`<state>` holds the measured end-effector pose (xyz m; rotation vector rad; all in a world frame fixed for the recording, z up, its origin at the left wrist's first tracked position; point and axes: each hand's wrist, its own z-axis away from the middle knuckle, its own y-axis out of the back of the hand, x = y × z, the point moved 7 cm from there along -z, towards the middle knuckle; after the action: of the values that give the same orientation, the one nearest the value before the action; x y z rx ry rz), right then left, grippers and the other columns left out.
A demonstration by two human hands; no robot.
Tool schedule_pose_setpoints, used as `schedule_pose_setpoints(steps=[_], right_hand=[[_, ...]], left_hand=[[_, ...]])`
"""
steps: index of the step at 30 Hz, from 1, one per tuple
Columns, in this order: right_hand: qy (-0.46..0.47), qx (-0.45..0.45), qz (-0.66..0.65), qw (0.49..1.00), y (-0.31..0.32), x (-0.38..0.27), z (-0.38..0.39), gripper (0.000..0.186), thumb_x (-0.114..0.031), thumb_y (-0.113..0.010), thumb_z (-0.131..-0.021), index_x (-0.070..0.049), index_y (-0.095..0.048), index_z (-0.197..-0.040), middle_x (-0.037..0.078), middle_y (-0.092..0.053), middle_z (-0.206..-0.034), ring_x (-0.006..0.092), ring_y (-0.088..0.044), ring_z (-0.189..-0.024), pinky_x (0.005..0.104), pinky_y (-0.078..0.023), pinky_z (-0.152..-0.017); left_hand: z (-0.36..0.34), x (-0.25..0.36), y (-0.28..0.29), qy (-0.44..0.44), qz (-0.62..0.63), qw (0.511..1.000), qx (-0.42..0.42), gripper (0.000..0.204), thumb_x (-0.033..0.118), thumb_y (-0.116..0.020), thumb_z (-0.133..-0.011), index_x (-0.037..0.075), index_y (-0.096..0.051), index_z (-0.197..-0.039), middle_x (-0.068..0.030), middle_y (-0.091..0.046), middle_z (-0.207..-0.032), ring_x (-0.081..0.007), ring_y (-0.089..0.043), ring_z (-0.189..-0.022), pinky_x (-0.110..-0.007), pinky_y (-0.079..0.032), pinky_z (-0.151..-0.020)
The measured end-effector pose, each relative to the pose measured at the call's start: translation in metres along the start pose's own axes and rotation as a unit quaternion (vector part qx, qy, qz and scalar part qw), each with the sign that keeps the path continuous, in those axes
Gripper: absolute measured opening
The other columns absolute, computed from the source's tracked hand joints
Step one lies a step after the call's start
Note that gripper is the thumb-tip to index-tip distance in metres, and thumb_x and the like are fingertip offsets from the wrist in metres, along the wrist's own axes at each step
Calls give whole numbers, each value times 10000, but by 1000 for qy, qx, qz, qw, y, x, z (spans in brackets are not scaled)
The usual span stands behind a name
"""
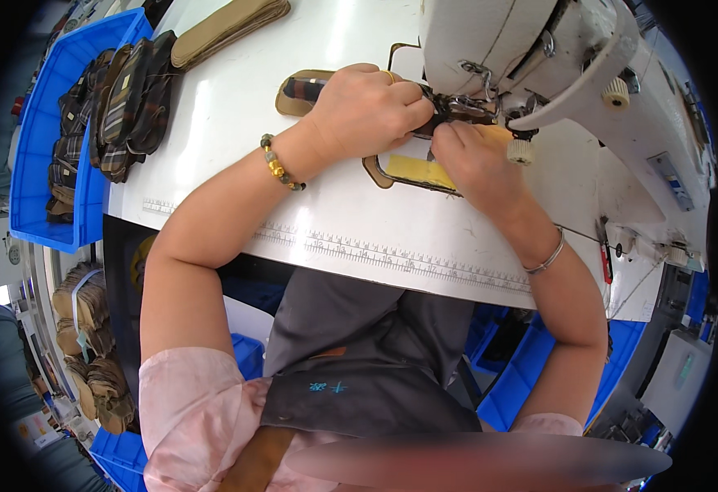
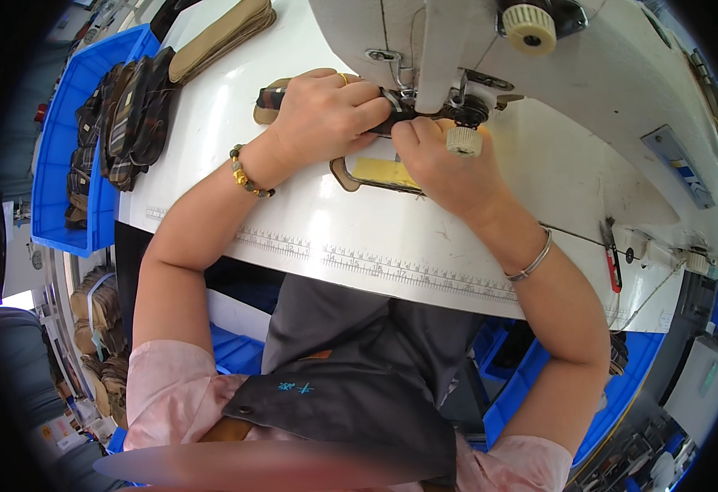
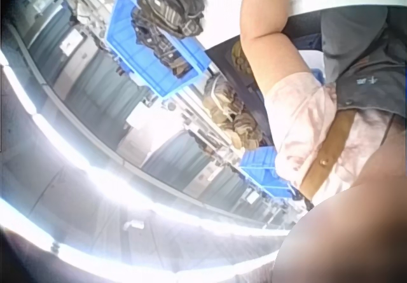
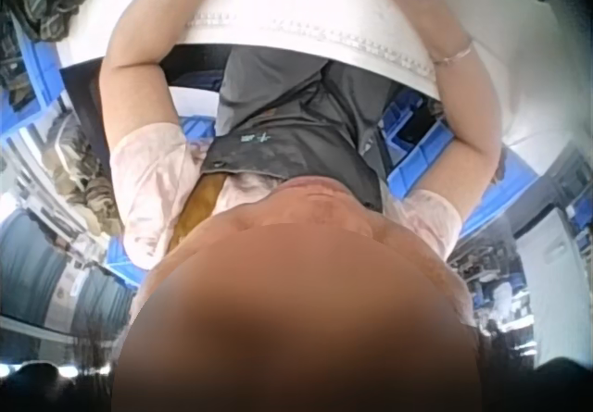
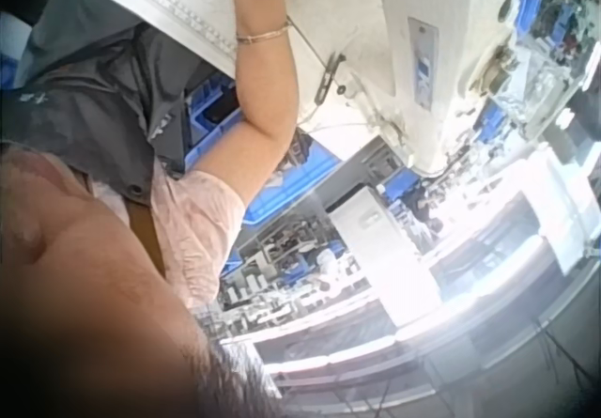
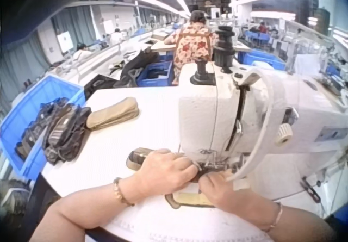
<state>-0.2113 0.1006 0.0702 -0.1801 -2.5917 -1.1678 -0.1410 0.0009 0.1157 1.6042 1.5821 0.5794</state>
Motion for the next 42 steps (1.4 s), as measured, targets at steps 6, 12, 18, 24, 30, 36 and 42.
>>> schedule_pose_setpoints(steps=[6,12,18,24,30,36,42], right_hand=[[-37,-26,4,999,23,-6,-10,159,-135,-659,-688,-176,-510,-726,-40,-469,-677,99,-532,-540,271,-419,-451],[-59,-32,-52,996,35,8,-14,108,-83,-677,-710,-110,-607,-787,4,-552,-647,174,-590,-524,307,-466,-450],[-100,-82,-75,989,30,21,-5,143,-74,-690,-768,-79,-686,-911,46,-594,-613,224,-640,-550,343,-488,-466],[-126,-45,-146,980,33,20,-10,133,-108,-697,-777,-111,-706,-910,66,-594,-596,244,-640,-544,365,-480,-467],[-155,-28,-189,969,31,23,-10,109,-91,-682,-765,-120,-687,-870,80,-599,-599,269,-637,-550,378,-481,-474],[-151,-82,-202,964,24,23,-7,180,-102,-683,-800,-109,-704,-979,73,-655,-675,258,-655,-582,375,-498,-507],[-140,-96,-190,967,22,18,-9,221,-105,-678,-801,-91,-713,-1018,71,-661,-687,262,-659,-595,380,-500,-520]], left_hand=[[-4,-10,10,-6,-9,999,-38,165,248,-774,-683,171,-678,-794,42,-609,-743,-156,-647,-709,-296,-498,-681],[-6,-15,22,39,82,993,-73,245,356,-781,-779,149,-748,-906,9,-659,-834,-192,-644,-801,-321,-496,-761],[-5,-18,21,94,136,983,-77,169,279,-781,-804,123,-778,-868,2,-697,-831,-210,-638,-775,-341,-515,-688],[2,-18,14,127,165,974,-93,88,183,-801,-754,125,-792,-818,10,-695,-793,-207,-631,-761,-351,-525,-642],[0,-13,11,90,147,983,-58,108,156,-812,-733,120,-789,-832,9,-683,-802,-198,-622,-763,-330,-524,-648],[0,-13,10,56,139,989,-18,137,176,-820,-725,114,-778,-839,5,-680,-825,-196,-618,-769,-325,-529,-662],[-2,-19,7,46,179,982,-34,171,204,-813,-735,128,-781,-885,-4,-695,-852,-211,-643,-810,-330,-541,-693]])
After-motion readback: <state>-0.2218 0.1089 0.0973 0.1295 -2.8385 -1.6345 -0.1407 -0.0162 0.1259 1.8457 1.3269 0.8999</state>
